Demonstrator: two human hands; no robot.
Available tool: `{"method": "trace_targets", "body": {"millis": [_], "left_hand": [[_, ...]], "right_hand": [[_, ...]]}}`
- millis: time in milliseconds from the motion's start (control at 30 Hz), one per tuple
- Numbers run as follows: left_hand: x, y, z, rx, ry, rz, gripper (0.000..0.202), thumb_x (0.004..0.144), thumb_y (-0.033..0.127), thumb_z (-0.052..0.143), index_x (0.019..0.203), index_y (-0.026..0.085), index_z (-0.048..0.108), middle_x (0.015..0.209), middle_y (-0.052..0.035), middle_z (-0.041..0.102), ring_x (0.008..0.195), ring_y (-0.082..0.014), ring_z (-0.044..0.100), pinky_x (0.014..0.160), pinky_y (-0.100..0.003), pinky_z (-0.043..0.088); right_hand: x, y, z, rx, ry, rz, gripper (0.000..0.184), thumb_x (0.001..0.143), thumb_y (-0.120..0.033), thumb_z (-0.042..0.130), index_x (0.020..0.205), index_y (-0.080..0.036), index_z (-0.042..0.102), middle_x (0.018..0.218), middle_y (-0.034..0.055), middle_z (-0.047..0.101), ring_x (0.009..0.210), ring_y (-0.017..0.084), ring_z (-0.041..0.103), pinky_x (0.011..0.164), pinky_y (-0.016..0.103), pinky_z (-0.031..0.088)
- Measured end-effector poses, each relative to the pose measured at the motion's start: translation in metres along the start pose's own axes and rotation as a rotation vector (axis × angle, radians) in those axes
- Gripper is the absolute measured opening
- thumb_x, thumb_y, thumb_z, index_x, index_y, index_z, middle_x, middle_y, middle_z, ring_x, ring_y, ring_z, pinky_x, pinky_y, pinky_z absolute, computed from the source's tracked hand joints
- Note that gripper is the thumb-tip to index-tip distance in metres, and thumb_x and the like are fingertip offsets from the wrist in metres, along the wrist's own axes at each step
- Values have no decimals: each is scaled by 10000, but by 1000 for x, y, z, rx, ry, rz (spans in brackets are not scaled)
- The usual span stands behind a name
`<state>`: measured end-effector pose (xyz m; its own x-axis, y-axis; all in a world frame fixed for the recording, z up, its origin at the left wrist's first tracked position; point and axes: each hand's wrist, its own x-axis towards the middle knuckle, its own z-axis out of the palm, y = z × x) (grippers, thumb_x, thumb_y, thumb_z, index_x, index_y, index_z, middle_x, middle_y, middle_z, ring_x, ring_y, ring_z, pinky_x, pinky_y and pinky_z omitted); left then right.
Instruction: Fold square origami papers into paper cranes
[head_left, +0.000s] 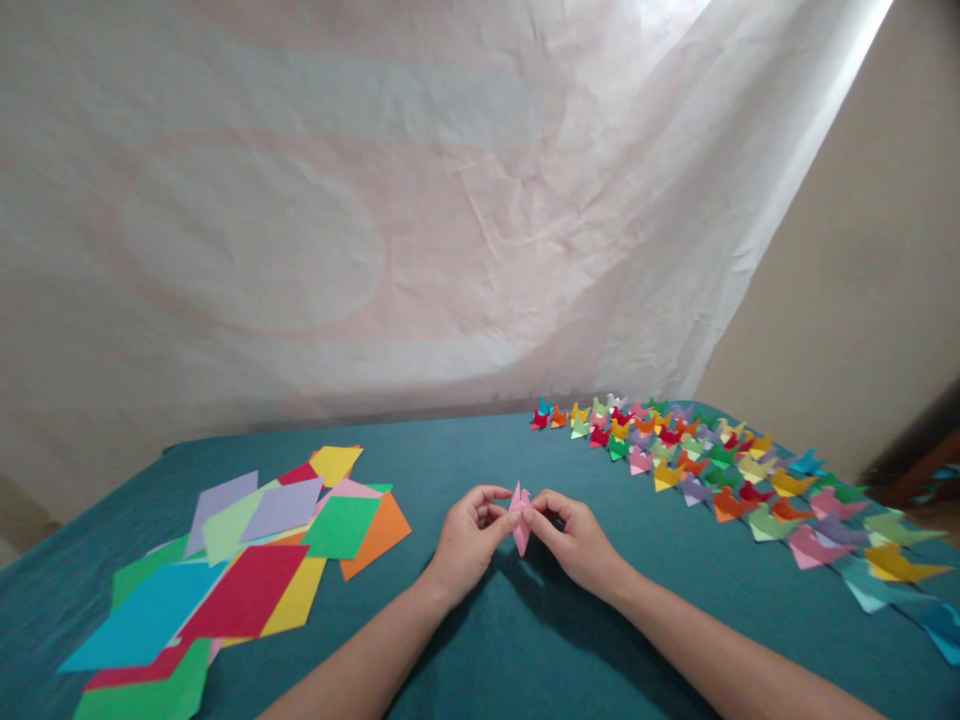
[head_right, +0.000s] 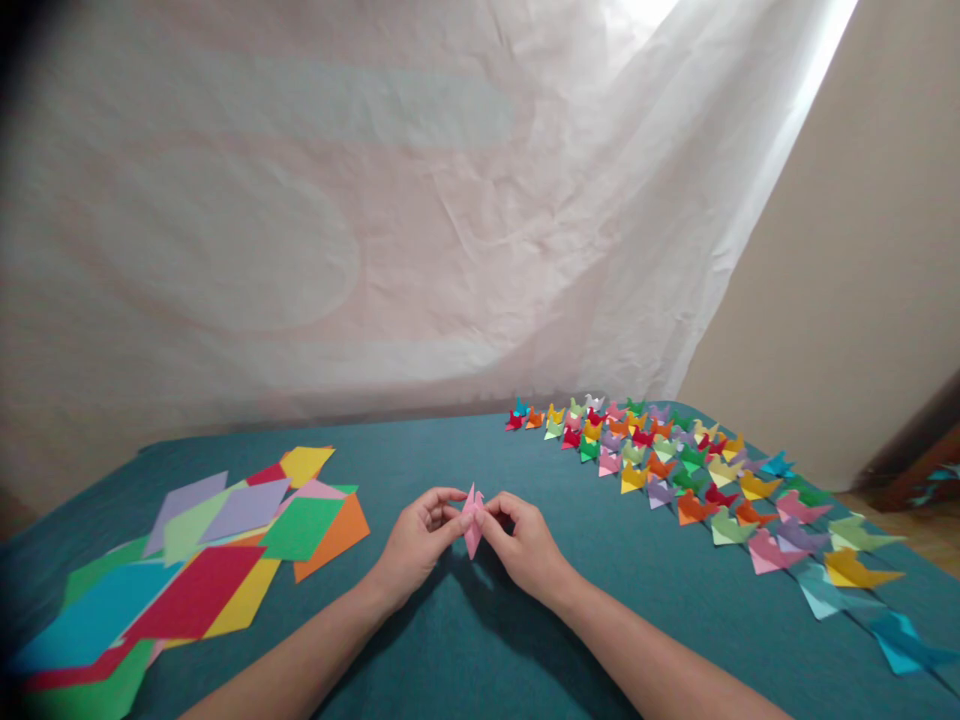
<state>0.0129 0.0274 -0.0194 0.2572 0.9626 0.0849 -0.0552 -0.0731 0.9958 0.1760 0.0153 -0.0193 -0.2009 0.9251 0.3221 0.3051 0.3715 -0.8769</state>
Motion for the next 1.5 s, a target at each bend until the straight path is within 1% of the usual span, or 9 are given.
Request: {"method": "trace_targets", "body": {"millis": [167,367,600,800,1000,1100,1233,1367,1500], "left_hand": [[-2,0,2,1,-92,-34,381,741,288,664,1039,116,500,779,-45,658,700,-140,601,665,-240,429],[-3,0,4,50,-136,-51,406,704,245,678,1045,116,500,699,-17,647,604,-117,569,583,-215,383],[-2,0,3,82,-144,-64,403,678,244,697,1016,123,515,653,16,601,561,-93,518,556,-207,353],[-5,2,5,120,-117,-31,438,683,209,686,1056,137,468,585,62,536,512,-74,457,516,-192,318],[-6,1,4,156,-148,-23,491,725,243,662,1140,137,423,678,12,611,578,-112,543,551,-210,375],[-7,3,2,255,-153,64,464,798,199,565,1218,143,376,859,-58,652,747,-157,604,675,-266,445],[-9,6,-5,564,-85,344,452,778,84,517,1211,190,440,1159,-97,553,1044,-205,526,871,-348,429],[-10,8,-8,870,-108,532,401,759,39,527,1119,215,533,1174,-64,525,1105,-208,458,949,-377,381],[-11,10,-8,1068,-190,604,296,822,81,512,1069,228,578,1116,-52,569,1059,-212,478,882,-365,403]], "right_hand": [[0,1,-1,-7,-15,-14,261,869,-345,507,730,-157,623,707,14,606,679,141,538,664,250,410],[2,2,-2,21,-10,10,258,860,-349,514,722,-156,615,688,12,608,663,141,539,652,251,415],[5,8,-4,63,37,53,273,839,-374,529,706,-149,604,657,0,581,627,129,503,610,242,403],[5,8,-4,98,43,80,278,833,-382,531,716,-144,612,663,0,581,624,124,490,588,234,392],[6,10,-6,108,64,115,303,809,-414,550,674,-148,598,611,-14,546,575,117,463,550,233,361],[8,13,-7,108,59,145,320,802,-433,548,669,-147,600,600,-15,545,560,119,461,540,237,353],[10,18,-9,-4,53,131,301,810,-397,541,645,-157,615,643,2,563,620,141,501,607,261,383],[10,22,-9,-216,35,71,234,785,-333,588,618,-184,659,874,40,619,881,192,540,831,330,373],[9,22,-7,-337,-32,60,212,796,-319,592,636,-217,686,914,36,648,952,209,531,880,370,340]]}}
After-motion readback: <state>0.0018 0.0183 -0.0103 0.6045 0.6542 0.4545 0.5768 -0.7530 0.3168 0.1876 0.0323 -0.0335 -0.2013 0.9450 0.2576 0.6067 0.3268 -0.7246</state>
